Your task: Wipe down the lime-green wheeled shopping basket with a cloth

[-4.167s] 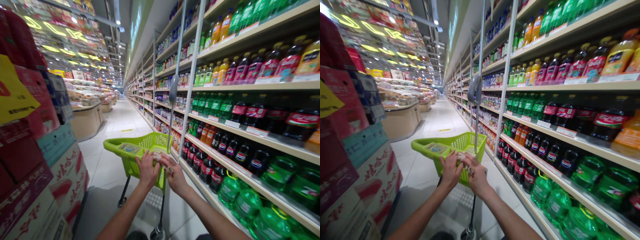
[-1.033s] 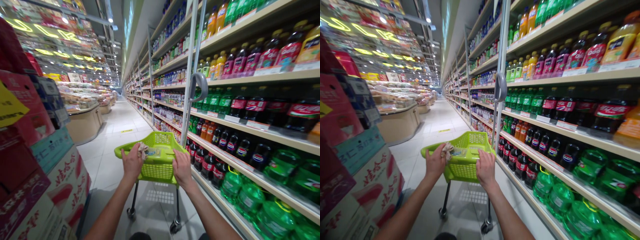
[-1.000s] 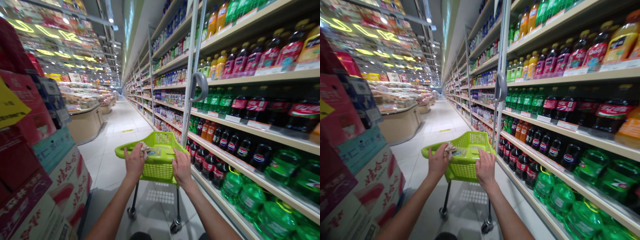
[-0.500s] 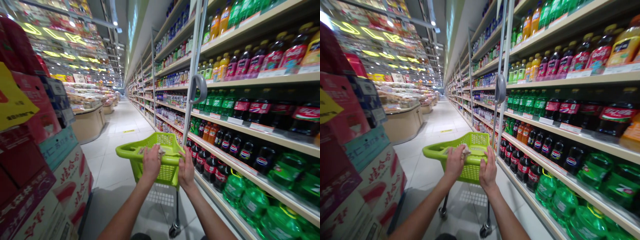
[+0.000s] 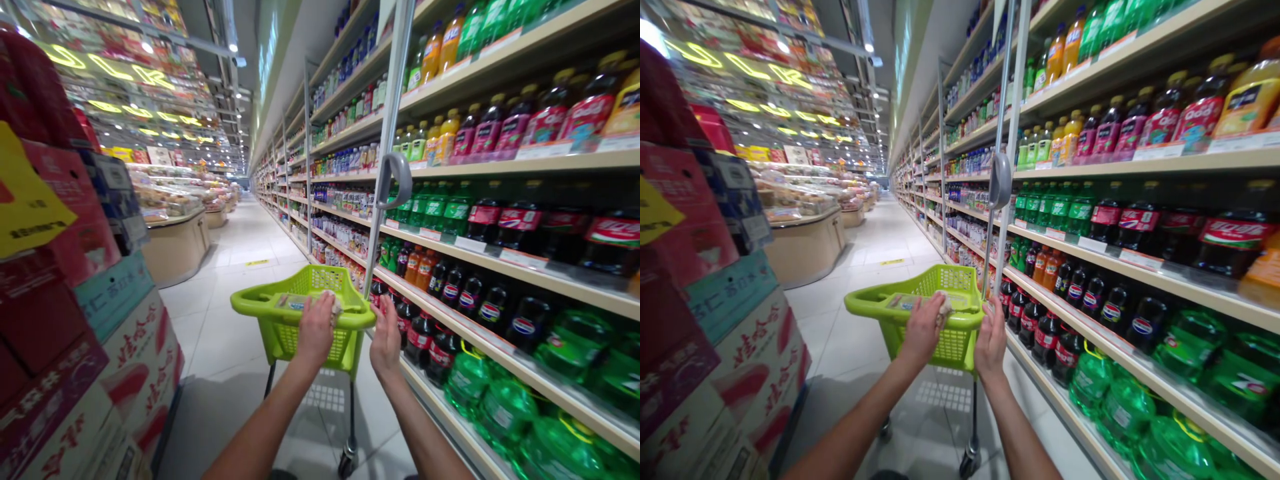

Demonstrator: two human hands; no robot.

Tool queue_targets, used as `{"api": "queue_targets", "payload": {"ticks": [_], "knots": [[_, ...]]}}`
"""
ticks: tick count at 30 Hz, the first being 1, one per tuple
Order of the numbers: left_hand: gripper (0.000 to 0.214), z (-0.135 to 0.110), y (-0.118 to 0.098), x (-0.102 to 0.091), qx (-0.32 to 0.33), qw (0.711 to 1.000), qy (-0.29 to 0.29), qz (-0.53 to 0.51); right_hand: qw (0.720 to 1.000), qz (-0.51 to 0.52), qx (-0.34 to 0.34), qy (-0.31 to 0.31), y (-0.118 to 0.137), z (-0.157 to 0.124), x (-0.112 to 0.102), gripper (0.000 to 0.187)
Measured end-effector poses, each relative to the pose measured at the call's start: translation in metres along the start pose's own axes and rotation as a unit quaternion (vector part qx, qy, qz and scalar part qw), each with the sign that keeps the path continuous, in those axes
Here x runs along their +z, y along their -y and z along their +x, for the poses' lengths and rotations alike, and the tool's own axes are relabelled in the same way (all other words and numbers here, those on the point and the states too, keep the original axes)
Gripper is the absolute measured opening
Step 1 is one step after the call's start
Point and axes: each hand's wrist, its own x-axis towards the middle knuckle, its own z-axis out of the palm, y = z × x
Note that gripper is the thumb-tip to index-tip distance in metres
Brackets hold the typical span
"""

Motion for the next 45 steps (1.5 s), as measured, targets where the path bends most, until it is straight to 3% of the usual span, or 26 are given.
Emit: {"api": "queue_targets", "payload": {"ticks": [3,6,8,10,13,15,17,21,23,25,29,32,36,38,40,45], "knots": [[0.031,0.009,-0.041,0.021,0.052,0.997,0.045,-0.037,1.0,0.006,0.003,-0.008,0.002,-0.001,-0.001,0.046],[0.029,0.012,-0.065,0.032,0.082,0.995,0.036,-0.051,1.0,0.001,0.003,-0.025,0.001,-0.001,-0.003,0.048],[0.03,0.007,-0.056,0.027,0.111,0.992,0.028,-0.045,1.0,-0.005,-0.003,-0.023,0.001,0.002,-0.004,0.049],[0.032,0.001,-0.028,0.014,0.119,0.992,0.018,-0.027,1.0,-0.022,-0.021,0.005,0.0,0.005,-0.002,0.048],[0.035,-0.006,0.026,-0.011,0.044,0.999,-0.024,0.018,0.995,-0.064,-0.052,0.054,0.0,0.008,0.002,0.045],[0.035,-0.007,0.048,-0.02,-0.027,0.997,-0.05,0.045,0.993,-0.083,-0.061,0.053,0.002,0.008,0.007,0.044],[0.036,-0.006,0.046,-0.018,-0.045,0.996,-0.052,0.053,0.993,-0.091,-0.064,0.039,0.006,0.007,0.011,0.044],[0.035,-0.005,-0.001,0.006,0.072,0.997,-0.006,0.027,0.988,-0.118,-0.091,0.048,0.01,0.004,0.016,0.042],[0.034,-0.006,-0.01,0.011,0.1,0.995,0.001,0.02,0.985,-0.131,-0.102,0.054,0.009,0.006,0.015,0.042],[0.036,-0.008,0.004,0.003,0.076,0.997,-0.012,0.028,0.983,-0.136,-0.105,0.059,0.005,0.009,0.011,0.042],[0.04,-0.014,0.065,-0.026,-0.057,0.995,-0.051,0.063,0.977,-0.163,-0.114,0.072,0.004,0.013,0.005,0.042],[0.039,-0.016,0.072,-0.032,-0.093,0.991,-0.066,0.07,0.965,-0.206,-0.136,0.089,0.014,0.01,0.012,0.037],[0.034,-0.014,0.027,-0.012,0.032,0.997,-0.043,0.049,0.955,-0.215,-0.162,0.122,0.023,0.002,0.026,0.032],[0.035,-0.014,0.019,-0.008,0.084,0.995,-0.029,0.046,0.955,-0.212,-0.163,0.127,0.02,0.0,0.026,0.031],[0.037,-0.016,0.036,-0.016,0.07,0.995,-0.026,0.059,0.955,-0.204,-0.169,0.132,0.014,0.001,0.022,0.031],[0.04,-0.029,0.123,-0.054,-0.137,0.982,-0.063,0.116,0.959,-0.188,-0.176,0.116,0.004,0.004,0.01,0.03]]}}
